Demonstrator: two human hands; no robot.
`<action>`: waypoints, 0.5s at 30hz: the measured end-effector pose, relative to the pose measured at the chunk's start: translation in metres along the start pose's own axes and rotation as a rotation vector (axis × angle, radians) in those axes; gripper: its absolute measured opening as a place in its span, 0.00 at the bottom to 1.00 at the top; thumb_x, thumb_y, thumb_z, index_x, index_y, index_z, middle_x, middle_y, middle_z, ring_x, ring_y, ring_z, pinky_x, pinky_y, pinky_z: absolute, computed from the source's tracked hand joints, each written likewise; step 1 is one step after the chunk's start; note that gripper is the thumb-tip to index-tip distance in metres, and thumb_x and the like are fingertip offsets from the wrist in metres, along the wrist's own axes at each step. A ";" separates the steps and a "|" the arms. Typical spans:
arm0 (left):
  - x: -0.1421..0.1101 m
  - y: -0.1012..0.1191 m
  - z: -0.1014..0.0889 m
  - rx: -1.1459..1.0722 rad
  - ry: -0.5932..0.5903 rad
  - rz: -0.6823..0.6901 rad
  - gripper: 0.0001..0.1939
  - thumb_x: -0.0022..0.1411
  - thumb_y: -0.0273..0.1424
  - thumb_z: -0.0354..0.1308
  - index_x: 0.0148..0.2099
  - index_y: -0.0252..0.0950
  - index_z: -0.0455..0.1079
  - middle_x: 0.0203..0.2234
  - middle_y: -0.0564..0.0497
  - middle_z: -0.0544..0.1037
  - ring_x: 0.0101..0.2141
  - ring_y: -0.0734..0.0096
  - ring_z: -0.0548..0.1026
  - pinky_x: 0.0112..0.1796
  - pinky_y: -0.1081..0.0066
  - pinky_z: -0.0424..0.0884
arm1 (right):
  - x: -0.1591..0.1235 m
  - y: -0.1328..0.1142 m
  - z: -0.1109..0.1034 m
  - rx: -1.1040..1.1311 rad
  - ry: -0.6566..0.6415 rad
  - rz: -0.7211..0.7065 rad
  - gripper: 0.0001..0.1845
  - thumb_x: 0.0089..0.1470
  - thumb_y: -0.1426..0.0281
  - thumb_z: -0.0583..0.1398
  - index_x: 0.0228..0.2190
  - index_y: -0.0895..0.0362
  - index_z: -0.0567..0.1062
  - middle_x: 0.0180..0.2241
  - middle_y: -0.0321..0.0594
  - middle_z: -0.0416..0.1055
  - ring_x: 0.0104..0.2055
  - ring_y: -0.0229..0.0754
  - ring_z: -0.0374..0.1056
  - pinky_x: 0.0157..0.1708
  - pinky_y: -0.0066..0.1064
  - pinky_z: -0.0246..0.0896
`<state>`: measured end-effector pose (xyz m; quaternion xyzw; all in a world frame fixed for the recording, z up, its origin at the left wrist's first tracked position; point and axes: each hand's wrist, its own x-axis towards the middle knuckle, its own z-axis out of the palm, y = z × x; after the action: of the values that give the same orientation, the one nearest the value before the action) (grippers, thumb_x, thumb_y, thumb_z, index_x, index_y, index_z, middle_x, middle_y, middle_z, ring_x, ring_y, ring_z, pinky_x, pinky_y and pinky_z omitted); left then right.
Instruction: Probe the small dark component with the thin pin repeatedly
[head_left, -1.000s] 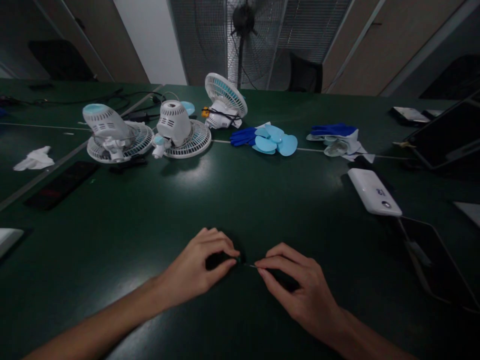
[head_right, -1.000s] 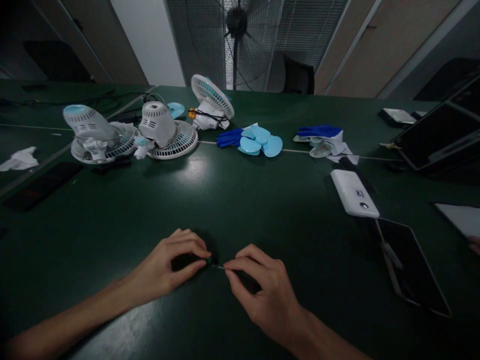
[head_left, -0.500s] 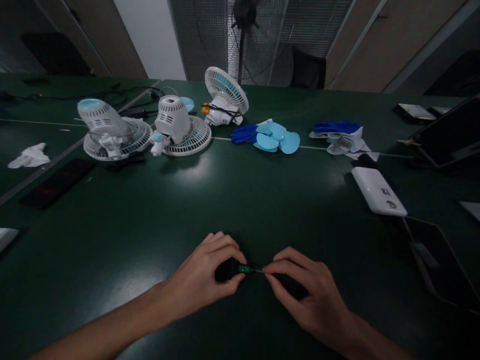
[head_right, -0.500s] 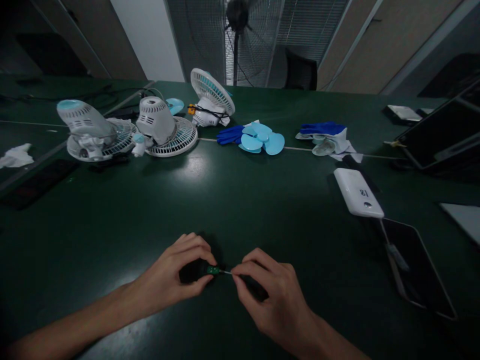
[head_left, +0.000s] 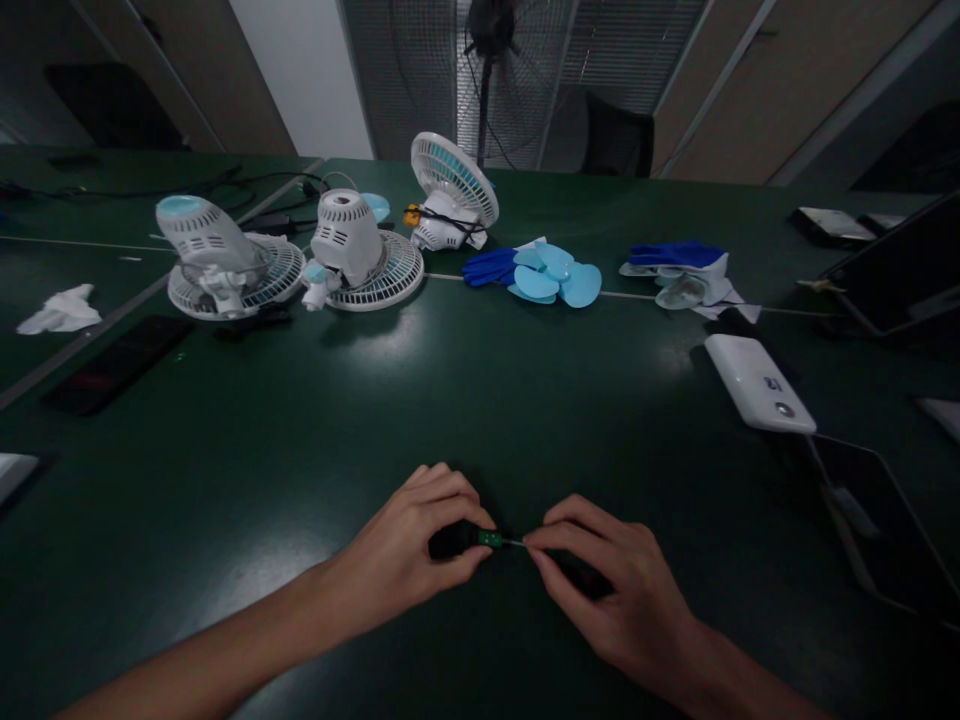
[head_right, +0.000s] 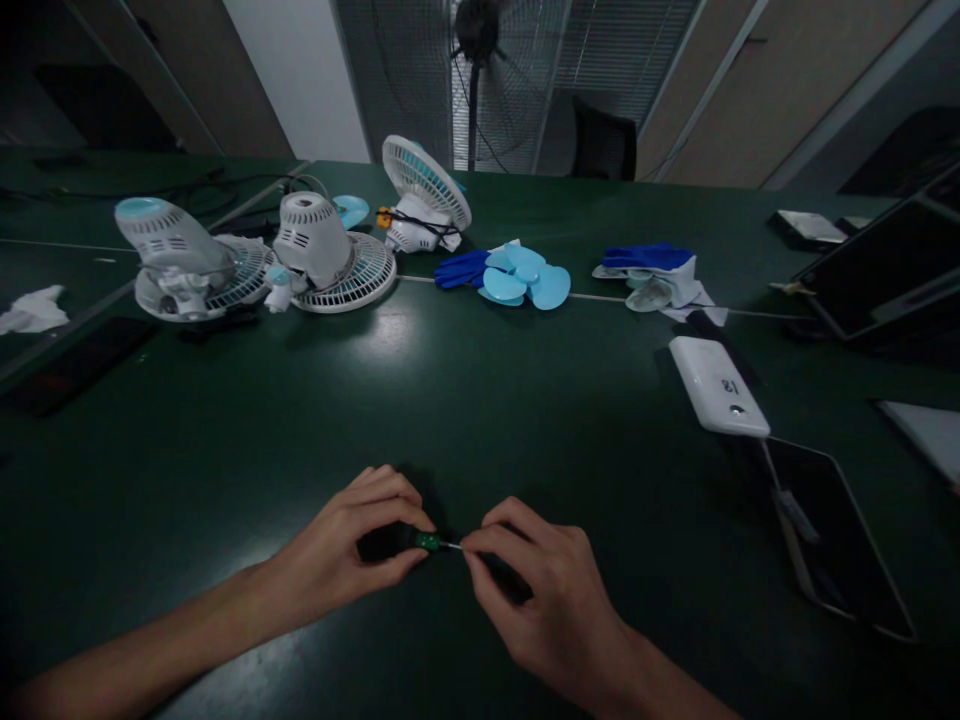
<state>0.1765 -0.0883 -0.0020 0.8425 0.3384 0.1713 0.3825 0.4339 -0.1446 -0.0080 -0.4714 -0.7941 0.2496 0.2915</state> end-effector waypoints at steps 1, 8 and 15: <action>0.000 0.000 0.000 -0.003 -0.004 -0.001 0.07 0.69 0.33 0.62 0.49 0.44 0.75 0.43 0.52 0.78 0.45 0.65 0.73 0.50 0.61 0.60 | 0.000 0.000 0.000 0.001 0.001 -0.003 0.09 0.63 0.75 0.60 0.41 0.52 0.79 0.37 0.38 0.75 0.32 0.37 0.75 0.30 0.29 0.65; -0.001 0.000 -0.002 -0.006 -0.014 -0.002 0.07 0.70 0.33 0.61 0.50 0.45 0.75 0.43 0.53 0.77 0.45 0.66 0.73 0.50 0.62 0.59 | 0.000 0.001 0.000 -0.008 -0.014 -0.008 0.10 0.62 0.76 0.60 0.41 0.52 0.79 0.37 0.37 0.75 0.32 0.37 0.75 0.29 0.29 0.65; 0.001 0.003 -0.003 0.015 -0.039 0.011 0.08 0.70 0.34 0.61 0.50 0.45 0.76 0.42 0.51 0.78 0.44 0.64 0.73 0.48 0.61 0.59 | 0.004 -0.004 0.003 0.061 -0.011 -0.014 0.10 0.63 0.76 0.61 0.41 0.51 0.79 0.37 0.36 0.75 0.33 0.37 0.75 0.30 0.29 0.64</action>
<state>0.1770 -0.0879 0.0023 0.8503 0.3276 0.1546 0.3819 0.4276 -0.1427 -0.0069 -0.4553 -0.7909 0.2744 0.3031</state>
